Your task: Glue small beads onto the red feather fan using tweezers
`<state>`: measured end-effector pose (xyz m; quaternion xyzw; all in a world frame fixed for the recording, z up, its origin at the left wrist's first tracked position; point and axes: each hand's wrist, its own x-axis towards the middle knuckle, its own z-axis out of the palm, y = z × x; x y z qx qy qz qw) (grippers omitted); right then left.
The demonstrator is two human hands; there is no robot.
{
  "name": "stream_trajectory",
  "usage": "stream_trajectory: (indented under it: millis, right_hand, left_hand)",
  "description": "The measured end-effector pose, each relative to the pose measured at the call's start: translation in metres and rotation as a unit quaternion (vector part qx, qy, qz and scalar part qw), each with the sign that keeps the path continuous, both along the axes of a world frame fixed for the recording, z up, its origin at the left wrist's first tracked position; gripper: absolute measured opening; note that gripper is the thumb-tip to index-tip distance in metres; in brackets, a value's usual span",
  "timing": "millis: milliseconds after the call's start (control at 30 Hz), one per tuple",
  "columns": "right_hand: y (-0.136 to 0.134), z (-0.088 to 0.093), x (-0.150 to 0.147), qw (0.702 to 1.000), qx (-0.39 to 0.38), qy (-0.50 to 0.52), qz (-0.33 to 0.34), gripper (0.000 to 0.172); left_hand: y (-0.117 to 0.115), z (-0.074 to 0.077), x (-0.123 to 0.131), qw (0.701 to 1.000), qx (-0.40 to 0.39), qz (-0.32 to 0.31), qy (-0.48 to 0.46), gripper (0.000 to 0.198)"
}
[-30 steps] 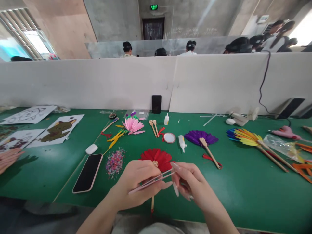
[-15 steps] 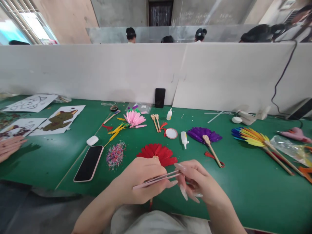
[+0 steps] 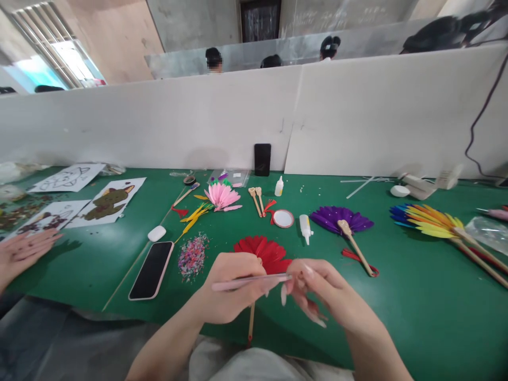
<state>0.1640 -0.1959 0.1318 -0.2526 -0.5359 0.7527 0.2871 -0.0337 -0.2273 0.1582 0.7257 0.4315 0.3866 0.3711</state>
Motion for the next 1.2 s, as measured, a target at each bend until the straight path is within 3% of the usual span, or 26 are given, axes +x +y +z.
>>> stream_trajectory:
  millis: [100, 167, 267, 367, 567, 833, 1200]
  right_hand:
    - [0.002, 0.006, 0.004, 0.982, 0.137, -0.071, -0.109, 0.021]
    - [0.002, 0.008, 0.006, 0.955, 0.229, -0.104, -0.16, 0.027]
    - [0.002, 0.009, 0.006, 0.91, 0.338, -0.129, -0.206, 0.024]
    - [0.002, 0.008, 0.004, 0.884, 0.382, -0.149, -0.227, 0.014]
    - [0.005, 0.01, 0.0, 0.87, 0.381, -0.173, -0.26, 0.008]
    - [0.011, 0.013, 0.001, 0.902, 0.309, -0.197, -0.229, 0.01]
    - [0.017, 0.012, -0.005, 0.917, 0.269, -0.206, -0.209, 0.012]
  left_hand:
    - [0.006, -0.006, 0.006, 0.964, -0.204, 0.038, -0.166, 0.04]
    - [0.01, -0.011, 0.011, 0.92, -0.297, 0.056, -0.251, 0.043]
    - [0.016, -0.015, 0.016, 0.879, -0.362, 0.06, -0.304, 0.043]
    - [0.019, -0.015, 0.021, 0.86, -0.393, 0.066, -0.318, 0.041]
    - [0.023, -0.019, 0.025, 0.854, -0.4, 0.066, -0.325, 0.039]
    - [0.031, -0.026, 0.021, 0.843, -0.402, 0.041, -0.354, 0.038]
    - [0.036, -0.032, 0.015, 0.834, -0.409, 0.037, -0.368, 0.038]
